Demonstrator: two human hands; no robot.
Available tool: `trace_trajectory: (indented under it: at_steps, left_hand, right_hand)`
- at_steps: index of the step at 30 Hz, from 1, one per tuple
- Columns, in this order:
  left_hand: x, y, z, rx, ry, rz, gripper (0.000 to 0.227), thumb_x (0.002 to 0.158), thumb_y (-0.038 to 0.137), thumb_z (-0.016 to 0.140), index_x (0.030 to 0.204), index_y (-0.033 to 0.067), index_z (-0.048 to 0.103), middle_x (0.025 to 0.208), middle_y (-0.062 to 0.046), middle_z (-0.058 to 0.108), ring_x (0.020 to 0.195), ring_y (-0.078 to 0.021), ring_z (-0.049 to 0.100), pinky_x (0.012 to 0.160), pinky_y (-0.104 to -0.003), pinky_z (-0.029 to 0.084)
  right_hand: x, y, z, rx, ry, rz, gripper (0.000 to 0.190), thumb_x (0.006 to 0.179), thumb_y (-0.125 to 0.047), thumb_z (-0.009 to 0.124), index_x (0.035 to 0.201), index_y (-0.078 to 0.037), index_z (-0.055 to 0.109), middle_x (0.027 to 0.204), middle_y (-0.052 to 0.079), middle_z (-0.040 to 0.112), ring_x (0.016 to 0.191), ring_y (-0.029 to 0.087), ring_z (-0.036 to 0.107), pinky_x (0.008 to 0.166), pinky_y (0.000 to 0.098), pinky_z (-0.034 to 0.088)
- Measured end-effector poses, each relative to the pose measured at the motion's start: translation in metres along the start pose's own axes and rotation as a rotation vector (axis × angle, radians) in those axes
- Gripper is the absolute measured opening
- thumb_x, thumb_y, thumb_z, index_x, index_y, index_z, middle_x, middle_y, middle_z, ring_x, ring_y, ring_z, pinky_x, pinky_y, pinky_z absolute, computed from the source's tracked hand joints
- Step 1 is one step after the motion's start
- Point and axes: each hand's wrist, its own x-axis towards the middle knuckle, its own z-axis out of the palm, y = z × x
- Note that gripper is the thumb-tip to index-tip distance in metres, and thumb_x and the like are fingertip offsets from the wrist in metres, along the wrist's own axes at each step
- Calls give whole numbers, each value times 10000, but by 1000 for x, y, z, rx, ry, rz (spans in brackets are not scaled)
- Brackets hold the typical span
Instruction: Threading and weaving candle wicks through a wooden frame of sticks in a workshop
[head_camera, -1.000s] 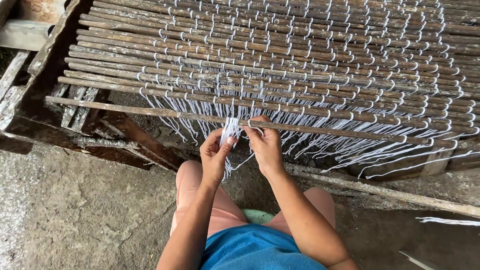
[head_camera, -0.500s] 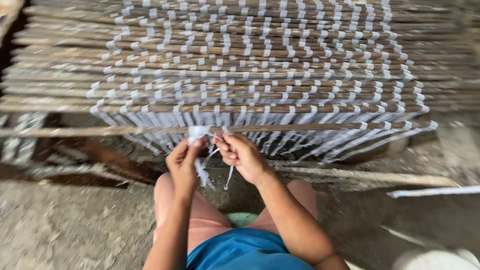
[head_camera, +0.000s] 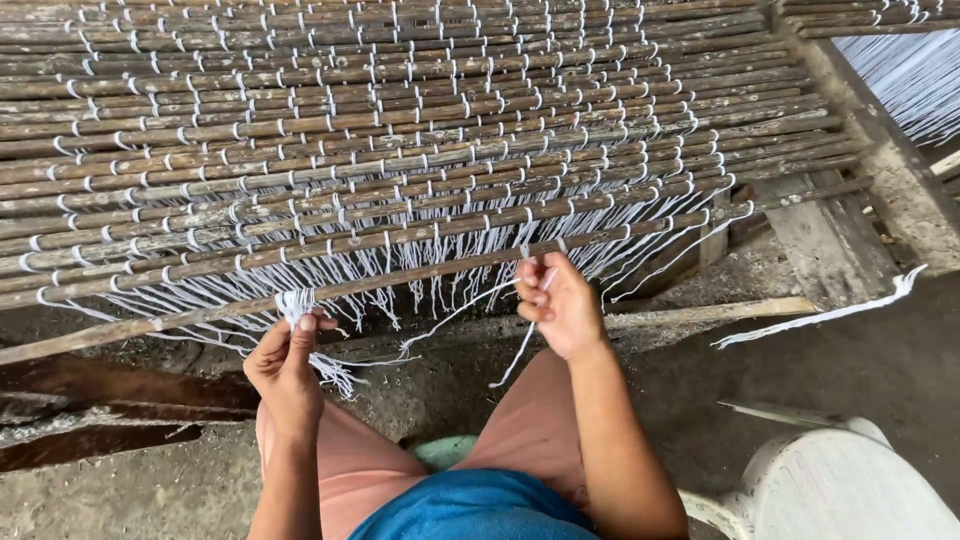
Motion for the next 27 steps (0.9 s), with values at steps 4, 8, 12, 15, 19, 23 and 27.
trace_trajectory:
  at_steps: [4,8,12,15,19,23,27]
  left_hand:
    - [2,-9,-1,-9,-3,6,93,1022,43,667,1036,-18,735,796,-165,723,654,-77,441,655,-201,316]
    - [1,-11,-3,-17,-2,3,90,1018,57,670,1033,-5,734,793,-152,722,649,-64,434,648,-195,312]
    - [-1,-20,-9,-53,-18,4,160,1043,107,622,1011,-20,716,768,-170,710,628,-80,416,650,-204,331]
    - [-6,-59,-22,-51,36,-7,200,1077,180,583,979,53,704,748,-94,657,656,-89,418,653,-233,364]
    - [-9,-49,-17,9,98,17,134,1025,175,637,1062,56,688,807,-54,649,711,-80,476,673,-235,409]
    - [-7,-19,-9,-60,41,52,79,1002,91,653,1059,36,659,807,-86,664,726,-112,501,676,-263,434]
    - [-6,-9,-10,-137,-15,4,121,1000,84,654,1104,45,606,761,-92,697,645,-78,498,614,-228,400]
  right_hand:
    - [-6,-14,6,-21,8,-36,377,1077,-423,353,996,-79,485,826,7,358,613,50,356,374,128,239]
    - [3,-12,7,-36,-16,-75,526,1068,-558,289,974,-80,488,816,16,355,601,55,357,365,133,250]
    - [27,19,-7,-221,4,-254,663,1041,-691,241,873,-100,491,729,-16,326,542,34,313,355,126,234]
    - [35,85,-34,-597,62,-487,700,1023,-738,231,871,-123,528,649,-64,271,452,24,281,403,152,226]
    - [54,193,-115,-855,86,-552,414,1105,-442,433,897,-109,563,661,-22,378,555,102,385,558,245,335]
    - [56,264,-179,-1199,43,-85,430,914,-523,739,957,-113,620,769,69,611,701,205,561,654,326,424]
    - [48,249,-150,-1663,-548,888,669,911,-688,664,1004,-26,683,753,150,695,460,179,602,331,255,432]
